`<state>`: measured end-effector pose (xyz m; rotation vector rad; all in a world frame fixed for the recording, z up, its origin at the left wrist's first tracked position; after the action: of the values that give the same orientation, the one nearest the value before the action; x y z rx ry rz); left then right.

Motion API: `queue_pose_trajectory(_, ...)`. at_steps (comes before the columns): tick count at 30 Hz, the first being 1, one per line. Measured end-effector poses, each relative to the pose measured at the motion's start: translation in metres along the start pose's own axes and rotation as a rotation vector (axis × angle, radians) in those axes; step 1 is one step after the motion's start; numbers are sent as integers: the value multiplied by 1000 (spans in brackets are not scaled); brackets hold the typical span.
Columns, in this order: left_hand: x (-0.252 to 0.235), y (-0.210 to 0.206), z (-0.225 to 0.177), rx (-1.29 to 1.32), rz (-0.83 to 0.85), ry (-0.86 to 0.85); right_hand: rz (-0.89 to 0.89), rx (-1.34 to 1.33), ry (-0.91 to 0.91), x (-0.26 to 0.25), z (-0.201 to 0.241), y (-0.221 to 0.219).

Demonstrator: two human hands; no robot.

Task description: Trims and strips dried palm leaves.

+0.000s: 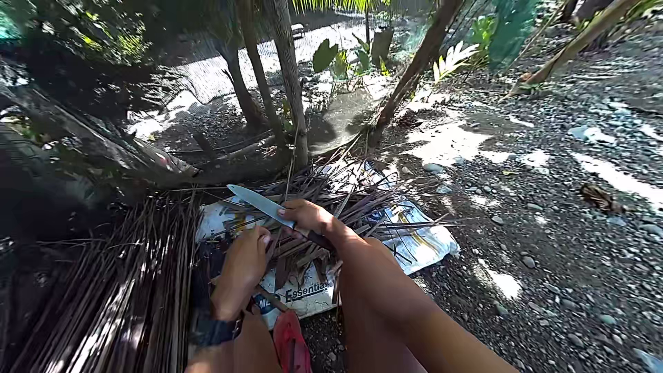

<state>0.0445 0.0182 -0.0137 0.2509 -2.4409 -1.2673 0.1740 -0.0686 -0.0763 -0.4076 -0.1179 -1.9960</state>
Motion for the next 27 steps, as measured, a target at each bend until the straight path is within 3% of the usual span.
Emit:
queue_pose_trajectory(3, -28, -29, 17, 67, 135, 73, 37, -67, 29, -2, -1, -4)
queue_pose_trajectory(9, -44, -48, 39, 296, 128, 72, 56, -65, 43, -7, -2, -4)
queue_pose_trajectory(14, -37, -45, 64, 225, 267, 134, -232, -342, 175, 3, 10, 34)
queue_pose_trajectory(18, -32, -34, 78, 208, 264, 168, -535, -494, 295, 19, 14, 69)
queue_pose_trajectory(20, -31, -22, 86, 268, 86, 160, -709, -588, 345, 28, 15, 85)
queue_pose_trajectory(22, -28, -6, 93, 471, -279, 105, -779, -657, 357, 34, 12, 94)
queue_pose_trajectory(24, -25, 4, 92, 831, -618, 41, -722, -641, 296, 35, 8, 84)
queue_pose_trajectory(27, -28, 4, 91, 1251, -862, -6, -431, -474, 160, 28, 4, 37)
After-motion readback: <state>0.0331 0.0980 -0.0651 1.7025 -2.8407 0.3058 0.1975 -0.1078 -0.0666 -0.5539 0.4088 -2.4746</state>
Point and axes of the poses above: each hand's wrist, its own x-axis away from the middle knuckle, its own y-axis out of the back of the hand, z = x × y, the point moved 5 cm from there along -x, towards the middle knuckle, and after that the axes turned 3 degrees about -y, right-handed, at the moved point
